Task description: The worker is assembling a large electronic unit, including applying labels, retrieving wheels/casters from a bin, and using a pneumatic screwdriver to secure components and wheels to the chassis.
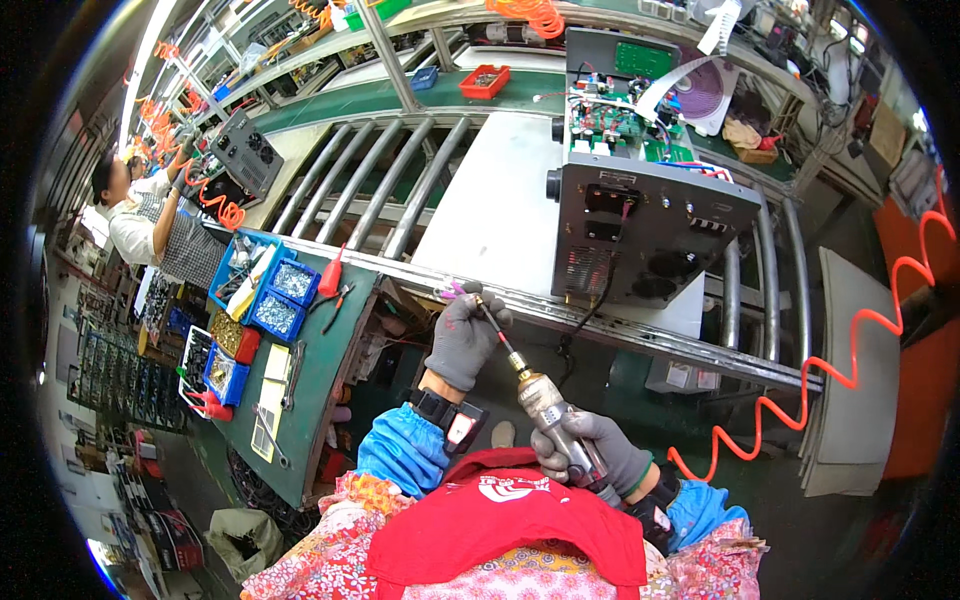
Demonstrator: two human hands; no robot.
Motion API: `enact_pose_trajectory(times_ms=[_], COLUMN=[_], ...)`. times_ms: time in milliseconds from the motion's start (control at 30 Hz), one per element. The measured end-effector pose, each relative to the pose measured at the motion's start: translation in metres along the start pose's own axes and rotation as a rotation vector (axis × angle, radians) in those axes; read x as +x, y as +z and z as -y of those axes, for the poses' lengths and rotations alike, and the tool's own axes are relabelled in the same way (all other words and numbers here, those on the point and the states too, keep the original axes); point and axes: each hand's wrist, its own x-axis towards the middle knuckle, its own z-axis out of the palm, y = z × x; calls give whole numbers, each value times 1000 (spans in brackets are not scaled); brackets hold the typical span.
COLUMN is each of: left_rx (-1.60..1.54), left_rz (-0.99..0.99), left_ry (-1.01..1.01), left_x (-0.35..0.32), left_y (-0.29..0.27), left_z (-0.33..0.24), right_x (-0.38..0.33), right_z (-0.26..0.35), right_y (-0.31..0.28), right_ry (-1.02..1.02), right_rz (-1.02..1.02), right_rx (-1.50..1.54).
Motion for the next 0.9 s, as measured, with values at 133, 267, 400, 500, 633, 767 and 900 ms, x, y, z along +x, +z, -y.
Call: enact_pose_trajectory(times_ms=[133, 267, 400, 500, 633, 767, 900], left_rx=[84, 448, 1110, 1897, 2028, 1327, 1121], left_rz=[-34, -2, 106, 393, 584, 587, 522], left_ry=[-19, -104, -172, 210, 220, 56, -81], left_x=[-3, -10, -13, -7, 0, 0, 9], left_y=[13, 24, 29, 35, 49, 65, 78], left_z=[4, -5, -22, -30, -35, -13, 1], right_x=[-7, -17, -29, -38, -49, -55, -59], right_z=[4, 14, 18, 19, 18, 12, 7], right_y=[7, 21, 30, 34, 40, 46, 50], right_ry=[-87, -169, -284, -344, -386, -432, -467], right_rz=[-320, -400, -452, -496, -530, -537, -584], right_rx=[-492, -640, -678, -698, -722, -739, -724])
